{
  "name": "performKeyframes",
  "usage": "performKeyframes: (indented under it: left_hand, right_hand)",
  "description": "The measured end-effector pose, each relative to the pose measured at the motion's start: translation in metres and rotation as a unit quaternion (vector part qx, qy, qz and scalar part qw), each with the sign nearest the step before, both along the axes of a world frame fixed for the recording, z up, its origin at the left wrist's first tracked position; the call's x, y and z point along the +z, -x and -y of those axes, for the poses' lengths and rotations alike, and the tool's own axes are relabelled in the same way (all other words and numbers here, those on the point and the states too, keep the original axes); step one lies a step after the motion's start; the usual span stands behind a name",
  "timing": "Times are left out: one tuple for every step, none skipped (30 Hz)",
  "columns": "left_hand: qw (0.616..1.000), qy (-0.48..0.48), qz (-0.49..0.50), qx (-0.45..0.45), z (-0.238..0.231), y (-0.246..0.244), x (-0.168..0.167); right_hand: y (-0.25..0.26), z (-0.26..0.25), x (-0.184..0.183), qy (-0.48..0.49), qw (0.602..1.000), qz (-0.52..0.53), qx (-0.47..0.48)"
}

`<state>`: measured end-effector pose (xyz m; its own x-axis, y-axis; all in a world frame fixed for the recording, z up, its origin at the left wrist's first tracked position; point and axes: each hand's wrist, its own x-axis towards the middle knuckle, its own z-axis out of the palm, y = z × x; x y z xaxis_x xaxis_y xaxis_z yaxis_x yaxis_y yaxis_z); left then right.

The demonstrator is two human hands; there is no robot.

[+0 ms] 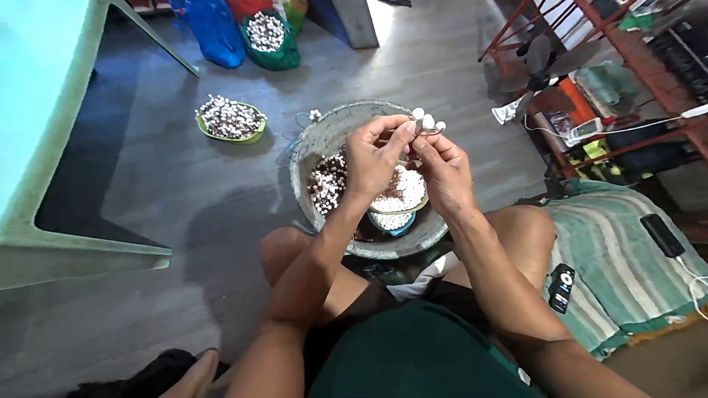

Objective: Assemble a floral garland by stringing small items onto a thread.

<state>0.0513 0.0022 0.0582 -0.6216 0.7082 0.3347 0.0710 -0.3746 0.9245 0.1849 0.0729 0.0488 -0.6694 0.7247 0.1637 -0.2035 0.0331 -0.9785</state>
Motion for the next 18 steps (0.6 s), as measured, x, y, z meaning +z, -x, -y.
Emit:
performKeyframes:
  left_hand:
    - [1.000,0.002,-0.003,0.003,0.000,0.001,0.000]
    - [1.000,0.005,-0.004,0.006,0.000,0.001,-0.001]
    - [1.000,0.007,-0.003,0.007,0.000,0.001,-0.001]
    - [1.000,0.010,-0.005,0.006,0.000,0.002,-0.001]
    - [1.000,0.013,-0.009,0.004,0.000,0.003,-0.001]
    - [1.000,0.012,-0.013,0.001,-0.001,0.004,-0.002]
    - [1.000,0.013,-0.015,-0.002,-0.002,0.005,-0.003]
    - [1.000,0.020,-0.012,-0.007,-0.002,0.008,-0.004]
    - [0.999,0.034,-0.005,-0.015,-0.001,0.012,-0.004]
    - [0.999,0.050,0.002,-0.018,0.002,0.019,-0.003]
    - [0.998,0.067,0.009,-0.015,0.005,0.029,-0.001]
    - [0.997,0.077,0.019,-0.003,0.008,0.041,0.002]
    - [0.996,0.084,0.030,0.019,0.011,0.055,0.005]
    - [0.994,0.086,0.043,0.044,0.016,0.070,0.006]
    - [0.992,0.085,0.056,0.072,0.021,0.085,0.007]
    - [0.989,0.078,0.069,0.101,0.027,0.099,0.007]
    - [0.986,0.066,0.082,0.129,0.032,0.111,0.005]
    - [0.981,0.053,0.095,0.159,0.036,0.122,0.002]
  right_hand:
    - [0.003,-0.002,-0.001,0.002,1.000,-0.003,-0.004]
    - [0.004,-0.003,-0.002,-0.001,1.000,-0.001,-0.005]
    - [0.004,-0.004,-0.003,-0.007,1.000,0.004,-0.005]
    - [0.004,-0.004,-0.003,-0.014,1.000,0.010,-0.006]
    - [0.004,-0.004,-0.003,-0.018,1.000,0.014,-0.007]
    - [0.004,-0.005,-0.004,-0.021,1.000,0.017,-0.005]
    - [0.005,-0.007,-0.005,-0.022,1.000,0.015,0.000]
    - [0.007,-0.011,-0.006,-0.017,1.000,0.005,0.003]
    - [0.009,-0.013,-0.007,-0.011,1.000,-0.001,0.007]
    - [0.010,-0.016,-0.008,-0.009,1.000,-0.003,0.010]
    - [0.012,-0.019,-0.009,-0.011,1.000,-0.002,0.008]
    - [0.014,-0.023,-0.011,-0.017,1.000,0.002,0.007]
    - [0.016,-0.029,-0.014,-0.030,0.999,0.010,0.008]
    - [0.020,-0.036,-0.019,-0.049,0.998,0.027,0.011]
    - [0.026,-0.043,-0.025,-0.072,0.996,0.050,0.013]
    - [0.033,-0.052,-0.033,-0.097,0.992,0.077,0.018]
    - [0.042,-0.061,-0.043,-0.123,0.986,0.110,0.028]
    - [0.054,-0.070,-0.055,-0.151,0.976,0.149,0.042]
